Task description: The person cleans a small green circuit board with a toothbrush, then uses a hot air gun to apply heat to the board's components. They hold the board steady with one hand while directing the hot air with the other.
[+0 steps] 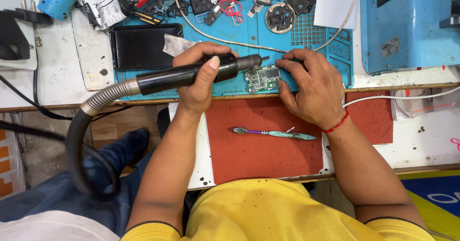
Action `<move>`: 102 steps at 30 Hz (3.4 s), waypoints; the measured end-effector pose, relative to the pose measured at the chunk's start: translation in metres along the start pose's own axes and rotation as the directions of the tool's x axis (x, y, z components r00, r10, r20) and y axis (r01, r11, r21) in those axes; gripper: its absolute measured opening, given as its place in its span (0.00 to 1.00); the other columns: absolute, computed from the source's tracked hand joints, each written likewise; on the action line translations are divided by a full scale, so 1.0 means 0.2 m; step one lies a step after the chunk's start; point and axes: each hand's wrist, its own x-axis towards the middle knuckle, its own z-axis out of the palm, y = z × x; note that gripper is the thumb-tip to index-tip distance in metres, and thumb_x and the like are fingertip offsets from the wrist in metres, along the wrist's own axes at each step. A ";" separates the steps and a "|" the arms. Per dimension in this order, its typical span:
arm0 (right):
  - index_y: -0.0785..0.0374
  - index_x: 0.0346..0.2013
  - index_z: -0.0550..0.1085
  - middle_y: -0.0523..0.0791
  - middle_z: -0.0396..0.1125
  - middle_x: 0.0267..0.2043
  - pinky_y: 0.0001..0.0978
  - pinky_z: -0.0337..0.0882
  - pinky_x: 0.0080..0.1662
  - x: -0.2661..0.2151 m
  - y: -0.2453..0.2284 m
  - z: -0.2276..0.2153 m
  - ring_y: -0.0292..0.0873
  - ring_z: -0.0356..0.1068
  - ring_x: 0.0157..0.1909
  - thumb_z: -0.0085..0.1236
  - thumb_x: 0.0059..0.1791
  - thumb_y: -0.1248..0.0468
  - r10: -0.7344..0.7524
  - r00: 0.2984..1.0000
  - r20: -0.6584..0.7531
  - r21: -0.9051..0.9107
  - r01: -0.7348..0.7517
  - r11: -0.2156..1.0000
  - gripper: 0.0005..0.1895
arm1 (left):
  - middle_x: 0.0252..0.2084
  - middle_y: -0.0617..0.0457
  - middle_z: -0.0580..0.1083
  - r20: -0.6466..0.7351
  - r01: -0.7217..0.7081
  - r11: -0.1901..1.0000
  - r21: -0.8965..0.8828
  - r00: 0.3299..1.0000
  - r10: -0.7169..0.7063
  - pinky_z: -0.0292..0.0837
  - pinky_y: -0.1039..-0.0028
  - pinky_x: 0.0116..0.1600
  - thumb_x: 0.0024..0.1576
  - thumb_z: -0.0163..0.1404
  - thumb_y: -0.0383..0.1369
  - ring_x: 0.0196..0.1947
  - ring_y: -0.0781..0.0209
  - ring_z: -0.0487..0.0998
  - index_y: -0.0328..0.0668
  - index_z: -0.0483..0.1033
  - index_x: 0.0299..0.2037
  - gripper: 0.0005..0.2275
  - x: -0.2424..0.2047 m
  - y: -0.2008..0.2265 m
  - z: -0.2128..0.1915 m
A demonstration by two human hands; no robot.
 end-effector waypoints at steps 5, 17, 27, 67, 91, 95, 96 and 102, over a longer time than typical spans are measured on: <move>0.59 0.50 0.78 0.45 0.68 0.54 0.42 0.73 0.49 0.00 0.00 0.00 0.50 0.70 0.51 0.66 0.45 0.64 0.000 1.000 0.005 -0.002 0.000 1.000 0.19 | 0.41 0.42 0.80 0.141 -0.055 0.997 0.063 0.989 0.046 0.79 0.70 0.51 0.64 0.49 0.40 0.42 0.57 0.82 0.29 0.78 0.46 0.16 0.00 0.00 0.00; 0.60 0.51 0.78 0.45 0.68 0.54 0.41 0.72 0.49 -0.01 0.00 -0.01 0.49 0.70 0.50 0.66 0.45 0.64 0.006 1.000 0.005 0.006 -0.006 1.000 0.19 | 0.40 0.42 0.80 0.156 -0.052 0.997 0.060 0.987 0.042 0.79 0.71 0.50 0.63 0.49 0.39 0.39 0.56 0.83 0.28 0.78 0.45 0.16 0.00 -0.01 -0.01; 0.59 0.50 0.78 0.44 0.68 0.54 0.42 0.72 0.49 0.00 -0.01 -0.01 0.50 0.70 0.50 0.66 0.45 0.64 0.011 1.000 0.005 -0.004 -0.011 1.000 0.19 | 0.40 0.41 0.80 0.109 -0.138 0.980 0.143 0.986 0.123 0.79 0.73 0.47 0.62 0.50 0.38 0.40 0.57 0.82 0.29 0.78 0.44 0.15 0.00 -0.01 0.01; 0.59 0.50 0.78 0.44 0.69 0.53 0.39 0.71 0.46 -0.01 0.03 0.01 0.48 0.70 0.47 0.67 0.45 0.63 -0.016 1.000 0.002 0.012 0.016 1.000 0.19 | 0.40 0.37 0.80 0.052 0.003 1.000 0.007 0.999 -0.003 0.79 0.71 0.50 0.63 0.50 0.41 0.39 0.54 0.83 0.25 0.77 0.45 0.19 -0.03 0.04 0.01; 0.59 0.52 0.77 0.45 0.68 0.55 0.41 0.70 0.51 0.00 0.04 -0.02 0.51 0.70 0.52 0.67 0.48 0.63 -0.013 0.996 0.085 0.045 0.009 0.999 0.18 | 0.40 0.40 0.80 0.165 -0.046 0.995 0.089 0.986 0.031 0.80 0.74 0.48 0.65 0.51 0.42 0.39 0.57 0.84 0.26 0.78 0.46 0.18 -0.04 0.01 0.00; 0.59 0.51 0.76 0.46 0.67 0.54 0.41 0.72 0.46 0.06 0.10 -0.08 0.50 0.71 0.47 0.67 0.48 0.61 -0.066 0.969 0.238 0.093 0.045 0.995 0.18 | 0.41 0.39 0.80 0.068 0.012 1.000 -0.021 0.998 -0.011 0.81 0.72 0.51 0.65 0.51 0.42 0.41 0.56 0.84 0.25 0.77 0.44 0.19 -0.05 0.02 -0.01; 0.59 0.50 0.76 0.46 0.67 0.53 0.40 0.73 0.44 0.09 0.11 -0.09 0.50 0.72 0.45 0.67 0.48 0.60 -0.094 0.957 0.276 0.111 0.066 0.992 0.18 | 0.41 0.39 0.80 0.091 0.018 1.000 -0.013 0.996 -0.017 0.81 0.72 0.51 0.64 0.51 0.41 0.40 0.56 0.84 0.25 0.77 0.44 0.18 -0.05 0.03 -0.02; 0.58 0.45 0.77 0.45 0.68 0.48 0.39 0.71 0.34 0.17 0.16 -0.05 0.47 0.72 0.36 0.69 0.43 0.58 -0.191 0.950 0.246 0.106 0.170 0.980 0.17 | 0.41 0.39 0.80 0.178 0.024 1.000 0.010 0.984 -0.026 0.81 0.73 0.50 0.64 0.51 0.41 0.40 0.56 0.84 0.25 0.77 0.45 0.18 -0.03 0.03 -0.06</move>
